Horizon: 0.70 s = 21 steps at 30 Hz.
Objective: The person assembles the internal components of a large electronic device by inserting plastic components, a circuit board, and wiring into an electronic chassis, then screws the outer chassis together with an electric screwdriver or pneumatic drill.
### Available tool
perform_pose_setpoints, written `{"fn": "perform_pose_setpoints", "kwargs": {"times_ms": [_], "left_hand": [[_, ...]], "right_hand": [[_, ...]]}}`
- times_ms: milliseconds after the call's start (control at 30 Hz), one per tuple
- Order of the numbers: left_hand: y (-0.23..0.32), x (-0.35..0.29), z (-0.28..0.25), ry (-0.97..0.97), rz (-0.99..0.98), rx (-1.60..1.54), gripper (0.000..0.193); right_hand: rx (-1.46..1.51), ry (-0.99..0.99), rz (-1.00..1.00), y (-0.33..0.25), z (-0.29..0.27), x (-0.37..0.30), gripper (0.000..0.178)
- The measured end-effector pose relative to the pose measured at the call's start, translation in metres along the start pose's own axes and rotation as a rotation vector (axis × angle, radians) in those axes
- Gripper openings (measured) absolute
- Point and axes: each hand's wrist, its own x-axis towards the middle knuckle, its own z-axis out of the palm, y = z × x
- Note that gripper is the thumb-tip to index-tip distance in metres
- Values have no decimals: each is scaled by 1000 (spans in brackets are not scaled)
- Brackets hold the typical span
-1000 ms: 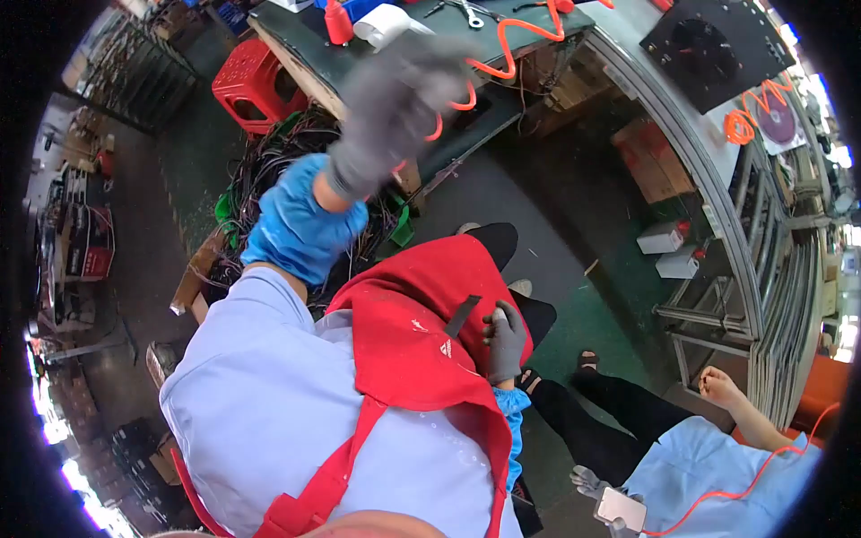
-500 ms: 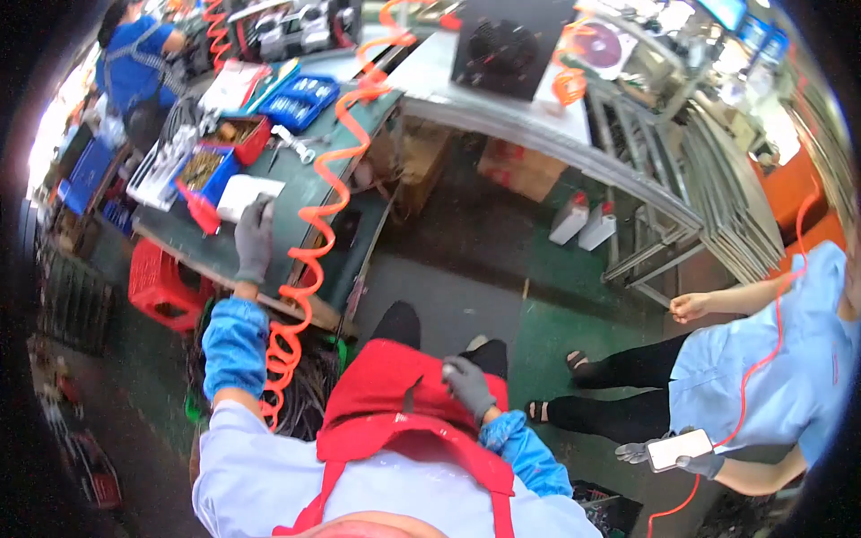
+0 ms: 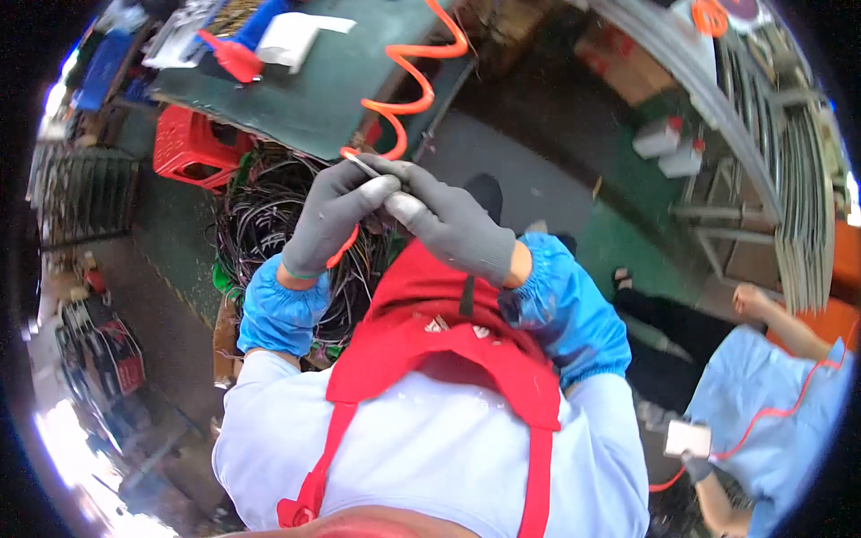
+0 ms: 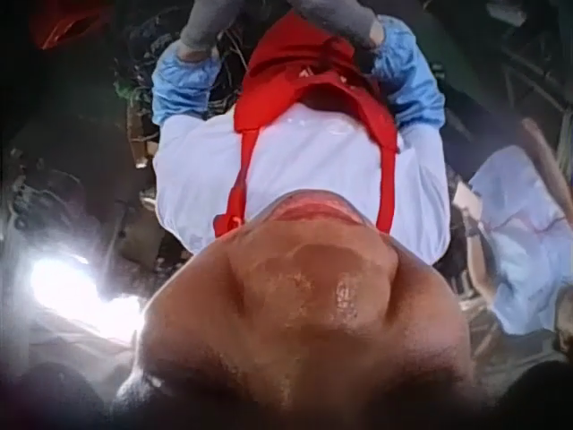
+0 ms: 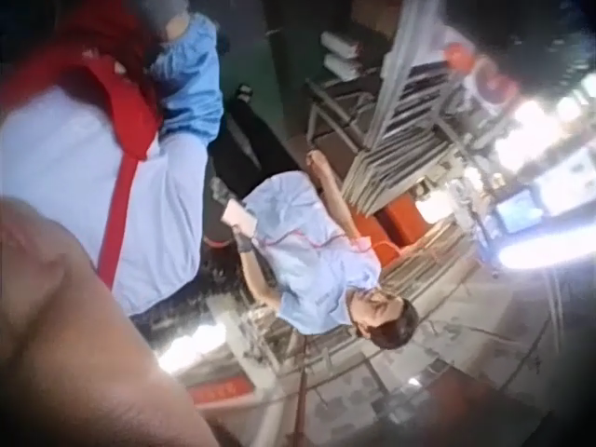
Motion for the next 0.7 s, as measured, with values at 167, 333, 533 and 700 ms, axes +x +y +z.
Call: {"fn": "perform_pose_setpoints", "kwargs": {"times_ms": [167, 333, 533, 700], "left_hand": [[-59, 9, 6, -52, -295, 74, 29], [-119, 8, 41, -194, -507, 8, 30], [-130, 43, 66, -186, -502, 55, 28], [-123, 73, 82, -136, -440, 167, 26]], "right_hand": [[92, -6, 293, 79, 4, -30, 39], [284, 8, 483, 129, 0, -85, 39], [211, 184, 498, 130, -20, -96, 43], [151, 279, 501, 139, -38, -105, 48]]}}
